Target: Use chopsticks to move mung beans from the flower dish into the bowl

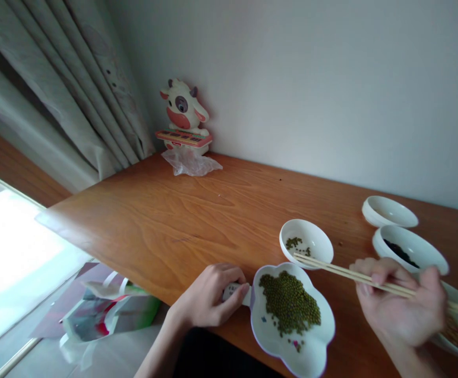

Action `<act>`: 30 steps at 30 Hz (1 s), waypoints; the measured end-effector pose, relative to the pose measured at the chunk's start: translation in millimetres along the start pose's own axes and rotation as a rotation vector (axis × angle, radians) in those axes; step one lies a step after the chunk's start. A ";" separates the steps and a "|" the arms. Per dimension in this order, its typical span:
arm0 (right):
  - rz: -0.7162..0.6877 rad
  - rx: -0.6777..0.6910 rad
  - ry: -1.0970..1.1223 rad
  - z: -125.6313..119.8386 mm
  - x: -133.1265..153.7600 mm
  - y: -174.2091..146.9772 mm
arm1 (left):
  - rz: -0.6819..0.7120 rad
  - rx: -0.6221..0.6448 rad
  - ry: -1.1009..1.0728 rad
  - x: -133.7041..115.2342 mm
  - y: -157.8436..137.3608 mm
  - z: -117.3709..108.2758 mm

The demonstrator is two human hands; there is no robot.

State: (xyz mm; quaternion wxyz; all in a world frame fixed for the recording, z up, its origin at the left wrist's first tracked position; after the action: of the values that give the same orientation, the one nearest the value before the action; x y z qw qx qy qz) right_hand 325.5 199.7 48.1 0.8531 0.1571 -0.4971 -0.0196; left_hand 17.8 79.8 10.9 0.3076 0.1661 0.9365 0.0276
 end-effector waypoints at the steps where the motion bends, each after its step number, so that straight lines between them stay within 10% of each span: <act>1: 0.030 0.036 -0.003 2.2 -4.6 -2.6 | 0.002 -0.002 0.003 -0.3 0.0 0.0; 9: 0.141 0.295 -0.176 32.2 -27.8 -34.9 | 0.017 -0.004 0.008 -3.0 1.9 -1.9; 30: 0.122 0.381 -0.319 43.2 -42.2 -42.9 | 0.016 0.009 0.007 -2.4 2.2 -2.2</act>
State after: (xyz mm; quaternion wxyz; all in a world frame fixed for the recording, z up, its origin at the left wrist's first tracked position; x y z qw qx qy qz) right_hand 272.6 156.3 19.9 0.7185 0.2797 -0.6287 0.1013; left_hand 19.0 81.2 14.4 0.3035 0.1746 0.9363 0.0265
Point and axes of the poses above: each hand's wrist, its own y-axis towards the middle knuckle, its own z-axis out of the palm, x = y × z, the point moved 7 cm from there along y, towards the middle knuckle, and after that the axes turned 12 degrees about y, right-handed, at the moved point
